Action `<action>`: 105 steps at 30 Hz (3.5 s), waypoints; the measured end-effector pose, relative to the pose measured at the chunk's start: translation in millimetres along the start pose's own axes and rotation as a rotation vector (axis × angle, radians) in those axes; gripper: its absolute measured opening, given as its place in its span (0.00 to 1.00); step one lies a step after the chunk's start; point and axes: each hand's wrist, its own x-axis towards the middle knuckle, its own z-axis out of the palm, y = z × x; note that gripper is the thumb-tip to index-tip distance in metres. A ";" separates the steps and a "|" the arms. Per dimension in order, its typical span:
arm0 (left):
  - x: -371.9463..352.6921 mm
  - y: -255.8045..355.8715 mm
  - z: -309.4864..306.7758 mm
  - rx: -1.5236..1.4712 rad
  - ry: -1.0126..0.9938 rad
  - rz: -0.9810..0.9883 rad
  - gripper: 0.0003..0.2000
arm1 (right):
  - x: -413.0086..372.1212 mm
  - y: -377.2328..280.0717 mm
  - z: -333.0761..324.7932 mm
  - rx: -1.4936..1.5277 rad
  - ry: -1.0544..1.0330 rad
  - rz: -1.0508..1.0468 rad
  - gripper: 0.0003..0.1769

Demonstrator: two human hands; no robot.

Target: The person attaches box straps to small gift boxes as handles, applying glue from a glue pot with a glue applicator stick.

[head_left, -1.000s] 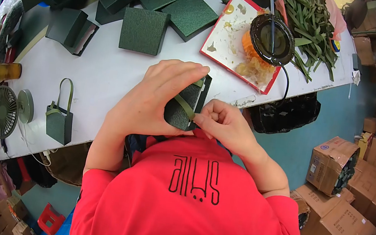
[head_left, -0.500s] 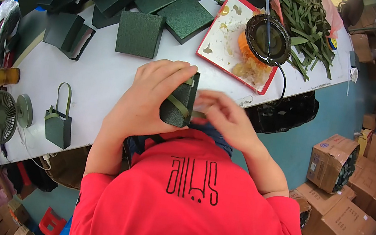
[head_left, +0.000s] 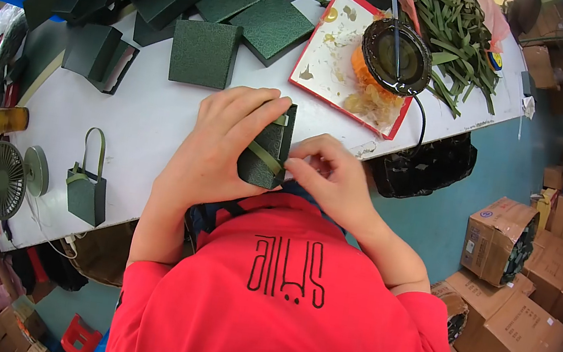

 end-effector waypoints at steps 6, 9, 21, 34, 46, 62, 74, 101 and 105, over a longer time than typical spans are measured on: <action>3.1 6.5 0.1 0.101 -0.056 0.017 0.42 | 4.9 1.2 6.7 -0.064 -0.144 0.091 0.11; 1.4 4.5 1.7 0.102 -0.004 -0.011 0.42 | 5.7 -4.2 1.4 0.147 -0.065 0.137 0.10; -1.9 -1.7 -1.3 0.128 0.131 -0.004 0.44 | -18.6 -0.3 -10.3 0.290 0.220 0.044 0.04; 1.9 5.3 4.2 0.160 0.112 0.061 0.41 | 1.0 -7.9 1.9 0.209 0.169 0.091 0.06; -2.1 -2.7 -0.9 0.062 0.282 -0.052 0.52 | -59.4 5.0 -173.5 0.471 0.710 -0.595 0.13; 16.1 20.4 28.5 0.018 0.186 0.143 0.47 | -44.9 8.8 -23.5 1.158 -0.095 0.437 0.20; -21.2 6.2 21.1 0.145 0.047 -0.053 0.52 | -36.7 29.1 -60.5 1.296 0.493 0.189 0.16; -3.3 14.0 26.9 0.107 0.024 -0.023 0.43 | 33.3 35.0 -86.1 0.618 0.517 0.098 0.12; -3.1 14.0 27.8 0.107 0.019 -0.030 0.43 | 35.7 34.0 -86.5 0.621 0.522 0.104 0.12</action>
